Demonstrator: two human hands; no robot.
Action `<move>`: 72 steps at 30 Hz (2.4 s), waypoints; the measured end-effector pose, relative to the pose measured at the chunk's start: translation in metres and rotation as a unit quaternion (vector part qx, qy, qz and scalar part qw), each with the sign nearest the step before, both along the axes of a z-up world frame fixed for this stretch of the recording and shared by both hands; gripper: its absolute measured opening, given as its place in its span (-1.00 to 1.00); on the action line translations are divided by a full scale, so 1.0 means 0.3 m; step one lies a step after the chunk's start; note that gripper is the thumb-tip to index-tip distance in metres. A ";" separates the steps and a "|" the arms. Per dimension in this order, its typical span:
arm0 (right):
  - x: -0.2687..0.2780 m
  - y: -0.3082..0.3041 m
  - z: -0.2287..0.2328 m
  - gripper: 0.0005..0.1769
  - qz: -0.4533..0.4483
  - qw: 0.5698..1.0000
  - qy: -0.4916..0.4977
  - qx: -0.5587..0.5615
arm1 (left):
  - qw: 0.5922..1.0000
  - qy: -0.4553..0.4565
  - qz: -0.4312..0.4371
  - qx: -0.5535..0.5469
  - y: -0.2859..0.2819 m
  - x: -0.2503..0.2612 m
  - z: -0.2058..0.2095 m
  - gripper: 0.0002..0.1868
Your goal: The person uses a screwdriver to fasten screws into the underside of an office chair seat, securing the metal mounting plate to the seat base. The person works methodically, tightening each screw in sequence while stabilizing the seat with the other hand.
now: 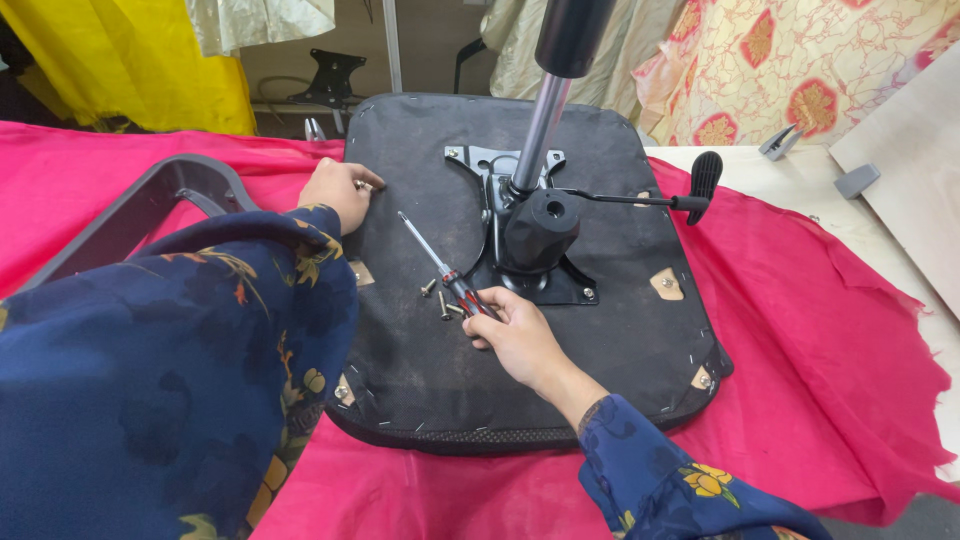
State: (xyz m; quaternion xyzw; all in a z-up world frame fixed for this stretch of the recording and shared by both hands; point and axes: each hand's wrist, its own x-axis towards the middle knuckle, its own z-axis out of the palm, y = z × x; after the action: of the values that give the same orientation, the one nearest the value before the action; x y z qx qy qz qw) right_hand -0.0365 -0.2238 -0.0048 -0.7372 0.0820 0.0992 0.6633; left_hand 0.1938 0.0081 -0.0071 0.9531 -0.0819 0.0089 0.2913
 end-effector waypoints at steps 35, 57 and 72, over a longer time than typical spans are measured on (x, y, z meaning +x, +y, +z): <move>-0.004 -0.003 -0.027 -0.69 0.005 1.000 -0.011 -0.004 | 0.976 -0.076 0.156 -0.129 -0.037 -0.008 -0.060 -0.56; -0.011 0.003 -0.004 -0.71 -0.002 0.999 -0.021 -0.041 | 0.965 0.141 0.020 -0.221 0.089 0.135 -0.059 -0.42; -0.012 0.003 0.015 -0.67 0.007 0.999 -0.014 -0.048 | 0.985 0.136 -0.084 -0.068 0.064 0.114 -0.022 -0.66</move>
State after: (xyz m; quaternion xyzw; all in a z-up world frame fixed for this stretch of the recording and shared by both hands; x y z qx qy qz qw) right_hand -0.0402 -0.2230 -0.0002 -0.7701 0.0721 0.0893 0.6275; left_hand 0.2279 0.0273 -0.0138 0.9130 -0.1208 -0.1398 0.3637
